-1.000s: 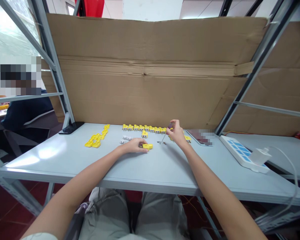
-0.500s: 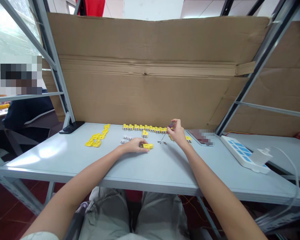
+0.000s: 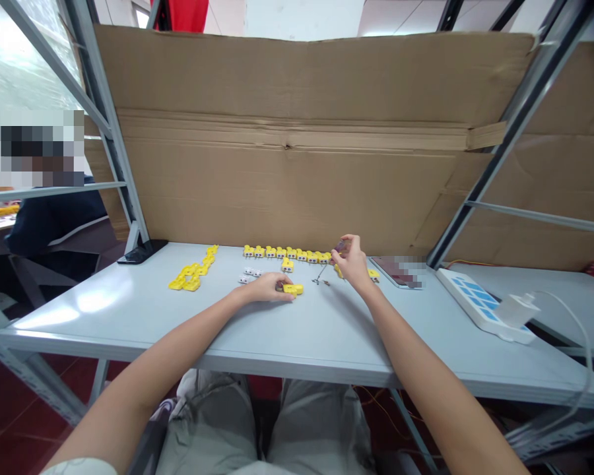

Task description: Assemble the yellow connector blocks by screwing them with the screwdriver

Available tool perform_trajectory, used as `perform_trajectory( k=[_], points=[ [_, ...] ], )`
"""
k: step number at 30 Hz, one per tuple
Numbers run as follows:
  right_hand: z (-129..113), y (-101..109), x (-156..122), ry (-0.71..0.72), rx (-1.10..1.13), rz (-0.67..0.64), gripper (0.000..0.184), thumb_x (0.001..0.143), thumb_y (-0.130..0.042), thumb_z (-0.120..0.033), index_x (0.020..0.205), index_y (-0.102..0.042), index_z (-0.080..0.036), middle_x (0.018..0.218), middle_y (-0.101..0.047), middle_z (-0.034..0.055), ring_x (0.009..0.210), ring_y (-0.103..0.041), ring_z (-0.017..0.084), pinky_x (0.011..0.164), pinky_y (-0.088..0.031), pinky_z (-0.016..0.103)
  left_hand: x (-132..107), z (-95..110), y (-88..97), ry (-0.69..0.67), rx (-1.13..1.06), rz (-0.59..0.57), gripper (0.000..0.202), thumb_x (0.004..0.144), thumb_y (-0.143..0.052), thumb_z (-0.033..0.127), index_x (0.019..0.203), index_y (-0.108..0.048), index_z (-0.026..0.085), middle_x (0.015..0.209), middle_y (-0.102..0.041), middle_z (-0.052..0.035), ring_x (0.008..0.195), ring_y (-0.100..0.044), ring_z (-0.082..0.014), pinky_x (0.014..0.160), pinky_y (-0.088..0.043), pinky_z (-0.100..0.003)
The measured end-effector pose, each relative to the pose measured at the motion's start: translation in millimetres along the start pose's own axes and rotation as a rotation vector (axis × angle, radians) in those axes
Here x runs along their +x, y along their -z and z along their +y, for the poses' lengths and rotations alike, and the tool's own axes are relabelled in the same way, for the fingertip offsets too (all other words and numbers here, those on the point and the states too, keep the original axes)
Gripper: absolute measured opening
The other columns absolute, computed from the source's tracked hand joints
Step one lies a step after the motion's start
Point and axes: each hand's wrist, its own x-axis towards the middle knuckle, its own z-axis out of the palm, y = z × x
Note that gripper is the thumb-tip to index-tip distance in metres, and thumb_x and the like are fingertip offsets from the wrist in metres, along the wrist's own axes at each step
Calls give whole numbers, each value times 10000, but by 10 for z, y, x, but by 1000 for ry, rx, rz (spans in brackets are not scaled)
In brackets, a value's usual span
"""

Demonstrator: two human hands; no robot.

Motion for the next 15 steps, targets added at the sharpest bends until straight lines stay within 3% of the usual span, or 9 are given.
perform_trajectory(
  k=[8, 15],
  points=[
    [-178, 46, -50, -114, 102, 23, 467, 831, -517, -283, 1241, -304, -216, 1037, -645, 80, 786, -691, 191, 728, -527, 274, 5, -22, -5, -13, -3, -1, 461, 740, -668, 492, 1046, -654, 147, 1040, -674, -76, 906, -600, -210, 789, -442, -279],
    [-299, -71, -134, -32, 342, -50, 483, 814, -535, -339, 1211, -278, -242, 973, -626, 51, 772, -685, 186, 741, -573, 324, 9, -31, -20, 1, -3, 15, 447, 722, -700, 457, 1042, -658, 148, 1021, -682, -74, 900, -604, -205, 787, -443, -275]
  ],
)
